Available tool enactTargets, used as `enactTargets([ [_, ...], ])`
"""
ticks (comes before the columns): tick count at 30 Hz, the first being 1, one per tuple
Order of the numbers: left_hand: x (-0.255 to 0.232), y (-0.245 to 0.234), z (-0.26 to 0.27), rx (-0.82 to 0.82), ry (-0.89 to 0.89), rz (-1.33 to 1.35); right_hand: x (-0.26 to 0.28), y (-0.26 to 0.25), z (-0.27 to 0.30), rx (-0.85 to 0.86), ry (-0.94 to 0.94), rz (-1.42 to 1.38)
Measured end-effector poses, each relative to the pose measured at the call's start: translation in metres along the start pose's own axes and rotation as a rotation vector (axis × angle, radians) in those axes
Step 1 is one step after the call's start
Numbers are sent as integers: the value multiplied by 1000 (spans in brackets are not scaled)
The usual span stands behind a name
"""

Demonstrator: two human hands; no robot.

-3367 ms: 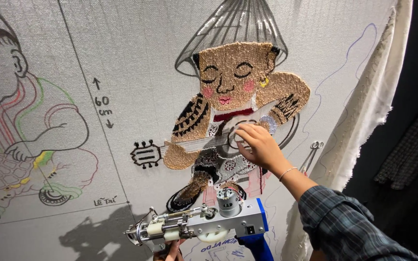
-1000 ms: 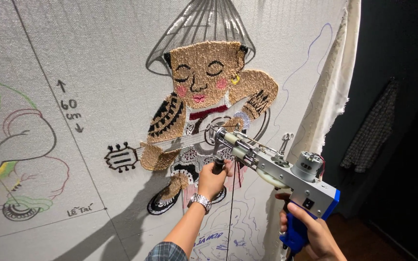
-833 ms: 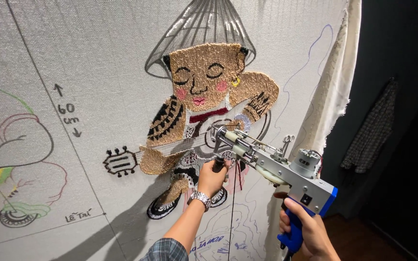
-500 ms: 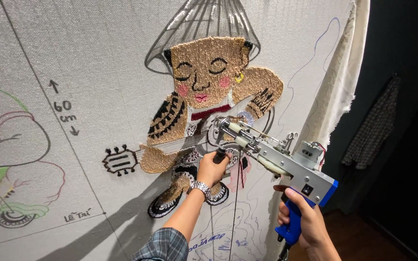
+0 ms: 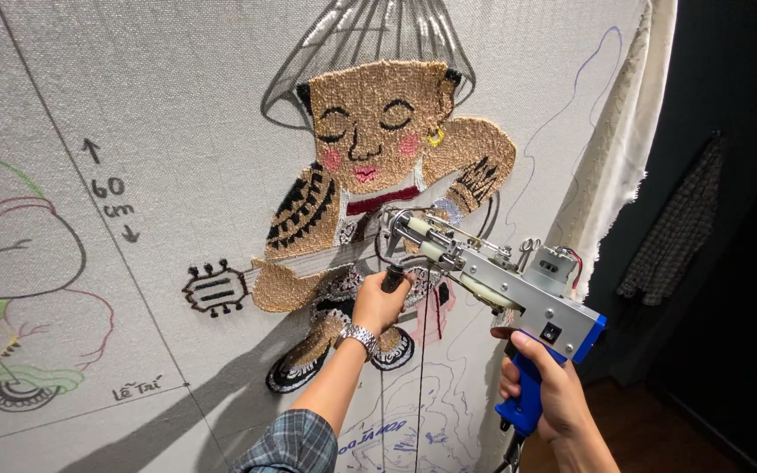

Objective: Using a tufting gun to create a patterned rug on a vertical frame.

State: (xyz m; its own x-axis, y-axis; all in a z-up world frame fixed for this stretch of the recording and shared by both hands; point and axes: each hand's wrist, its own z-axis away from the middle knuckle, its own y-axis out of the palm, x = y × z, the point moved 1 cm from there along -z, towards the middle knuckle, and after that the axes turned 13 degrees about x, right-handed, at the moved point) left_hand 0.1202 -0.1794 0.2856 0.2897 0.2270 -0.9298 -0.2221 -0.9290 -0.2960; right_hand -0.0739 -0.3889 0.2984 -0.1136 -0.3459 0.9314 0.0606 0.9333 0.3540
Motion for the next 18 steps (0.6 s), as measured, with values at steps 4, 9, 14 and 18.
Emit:
enactTargets([
  [4, 3, 0, -3, -4, -22, -21, 8, 9, 3, 7, 22, -21],
  [9, 1, -1, -2, 0, -21, -12, 5, 6, -1, -15, 21, 23],
  [14, 4, -3, -7, 10, -18, -32, 8, 10, -2, 31, 15, -3],
  [18, 1, -7, -8, 2, -41, -16, 6, 13, -7, 35, 15, -20],
])
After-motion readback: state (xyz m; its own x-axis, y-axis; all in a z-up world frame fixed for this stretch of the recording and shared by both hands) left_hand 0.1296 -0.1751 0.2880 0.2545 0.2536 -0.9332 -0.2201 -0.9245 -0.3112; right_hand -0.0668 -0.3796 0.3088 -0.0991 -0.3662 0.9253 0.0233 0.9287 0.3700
